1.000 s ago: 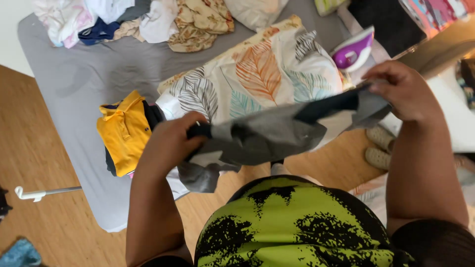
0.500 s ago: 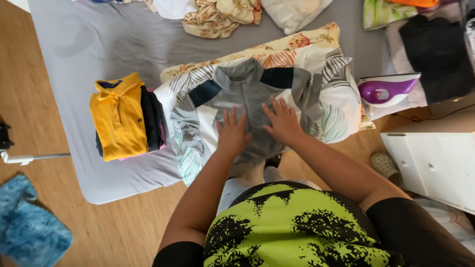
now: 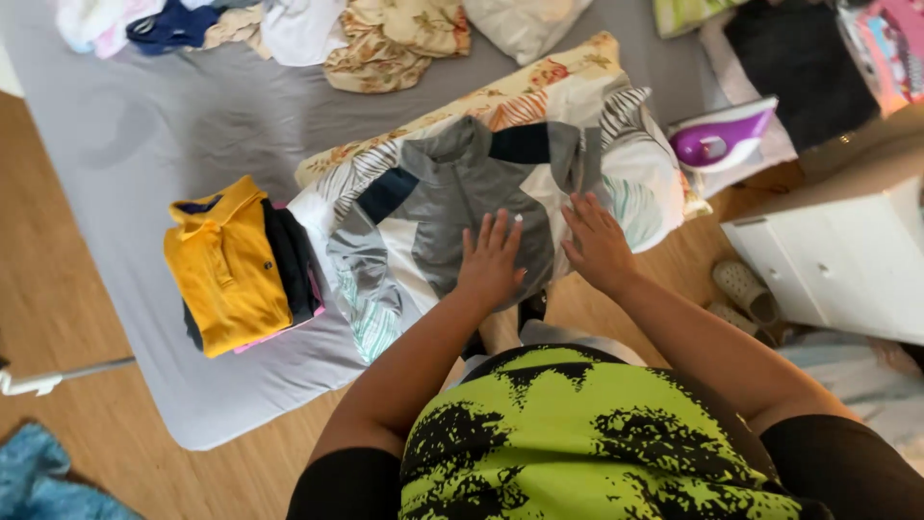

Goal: The person irons a yellow polo shirt and a grey jacket on a bed using a purple iron. They fold the yellow shirt and place it on a stack of clothes, then iron and fold the grey jacket.

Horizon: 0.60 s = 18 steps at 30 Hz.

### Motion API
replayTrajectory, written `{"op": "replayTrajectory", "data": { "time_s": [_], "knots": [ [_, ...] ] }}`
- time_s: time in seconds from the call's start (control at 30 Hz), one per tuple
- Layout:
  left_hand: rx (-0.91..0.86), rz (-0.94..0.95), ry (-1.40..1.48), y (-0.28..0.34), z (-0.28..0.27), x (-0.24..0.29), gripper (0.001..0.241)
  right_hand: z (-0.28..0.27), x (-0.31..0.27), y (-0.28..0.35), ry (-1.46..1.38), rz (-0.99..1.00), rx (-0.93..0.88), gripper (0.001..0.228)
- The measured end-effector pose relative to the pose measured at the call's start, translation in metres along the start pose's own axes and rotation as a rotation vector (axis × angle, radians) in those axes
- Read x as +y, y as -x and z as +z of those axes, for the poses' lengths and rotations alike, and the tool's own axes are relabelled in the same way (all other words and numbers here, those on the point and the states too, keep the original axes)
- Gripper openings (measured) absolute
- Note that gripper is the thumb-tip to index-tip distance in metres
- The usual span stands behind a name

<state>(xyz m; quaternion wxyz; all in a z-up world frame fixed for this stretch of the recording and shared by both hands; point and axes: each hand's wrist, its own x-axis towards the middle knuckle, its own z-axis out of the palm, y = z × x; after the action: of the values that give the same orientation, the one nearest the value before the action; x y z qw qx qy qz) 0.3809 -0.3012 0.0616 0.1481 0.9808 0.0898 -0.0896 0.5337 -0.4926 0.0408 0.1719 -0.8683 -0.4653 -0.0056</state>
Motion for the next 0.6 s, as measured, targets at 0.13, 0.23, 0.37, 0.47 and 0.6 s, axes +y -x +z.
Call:
{"op": "replayTrajectory", "data": {
  "time_s": [0.13, 0.23, 0.37, 0.47, 0.6],
  "knots": [
    [0.056, 0.172, 0.019, -0.048, 0.006, 0.04, 0.087, -0.025, 0.003, 0.017, 0.011, 0.138, 0.033, 0.07],
    [0.086, 0.304, -0.006, -0.091, 0.006, 0.087, 0.092, -0.046, 0.032, 0.021, -0.031, 0.271, -0.017, 0.074],
    [0.111, 0.366, -0.025, -0.169, 0.022, 0.145, 0.099, -0.063, 0.101, 0.014, -0.085, 0.401, 0.029, 0.073],
    [0.152, 0.343, -0.048, -0.226, 0.025, 0.187, 0.103, -0.071, 0.163, 0.01, -0.116, 0.479, 0.105, 0.077],
    [0.237, 0.334, 0.033, -0.284, 0.012, 0.231, 0.095, -0.074, 0.235, 0.005, -0.115, 0.51, 0.318, 0.086]
  ]
}}
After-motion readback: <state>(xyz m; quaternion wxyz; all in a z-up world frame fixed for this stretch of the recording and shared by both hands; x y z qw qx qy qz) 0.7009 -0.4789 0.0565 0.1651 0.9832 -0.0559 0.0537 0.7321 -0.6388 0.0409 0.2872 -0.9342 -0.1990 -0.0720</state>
